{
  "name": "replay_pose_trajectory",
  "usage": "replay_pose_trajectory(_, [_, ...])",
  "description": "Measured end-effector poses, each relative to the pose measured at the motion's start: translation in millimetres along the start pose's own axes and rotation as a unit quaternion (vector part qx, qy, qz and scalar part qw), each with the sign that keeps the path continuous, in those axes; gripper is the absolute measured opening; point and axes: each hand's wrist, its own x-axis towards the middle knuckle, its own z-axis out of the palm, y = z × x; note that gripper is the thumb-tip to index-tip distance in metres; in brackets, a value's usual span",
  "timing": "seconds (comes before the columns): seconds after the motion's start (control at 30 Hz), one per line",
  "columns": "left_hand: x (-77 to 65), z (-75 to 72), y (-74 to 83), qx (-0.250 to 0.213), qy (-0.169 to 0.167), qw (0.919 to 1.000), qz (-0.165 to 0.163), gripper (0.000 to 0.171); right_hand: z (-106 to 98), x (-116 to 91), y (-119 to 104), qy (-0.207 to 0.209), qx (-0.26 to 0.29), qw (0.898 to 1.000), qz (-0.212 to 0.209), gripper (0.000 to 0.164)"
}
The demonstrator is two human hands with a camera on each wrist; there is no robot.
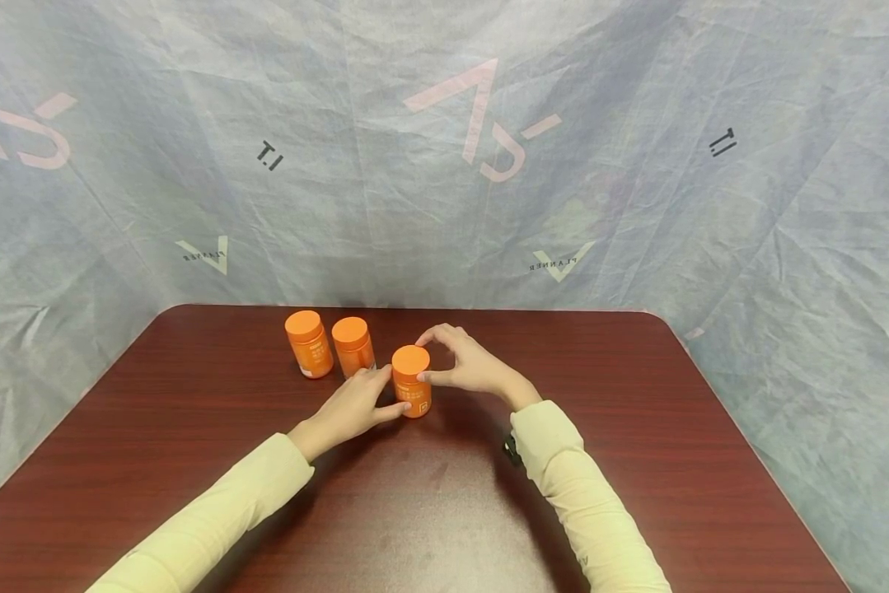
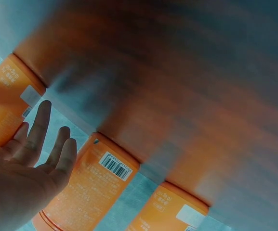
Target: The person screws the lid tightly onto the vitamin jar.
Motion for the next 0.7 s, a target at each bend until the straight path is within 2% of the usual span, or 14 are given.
replay_pose_trajectory(0.2, [0.1, 1.0, -0.4, 0.001, 0.003, 1.0000, 0.000, 0.052, 0.8, -0.8, -1.0, 0.001, 0.005, 1.000, 0.008, 0.050])
replay_pose_trajectory(0.4, [0.2, 0.9, -0.5, 0.004, 0.000, 1.0000, -0.001, 0.052, -0.7, -1.3, 1.2, -0.024, 0.014, 1.000, 0.007, 0.053])
replay_pose_trajectory(0.53, [0.1, 0.9, -0.5, 0.003, 0.002, 1.0000, 0.004, 0.051, -1.0, -1.4, 1.4, -0.038, 0.011, 0.999, -0.009, 0.051])
replay_pose_trajectory(0.7, [0.4, 1.6, -1.2, 0.004, 0.003, 1.0000, 0.005, 0.051, 0.6, -1.6, 1.6, -0.024, 0.000, 1.000, -0.020, 0.047])
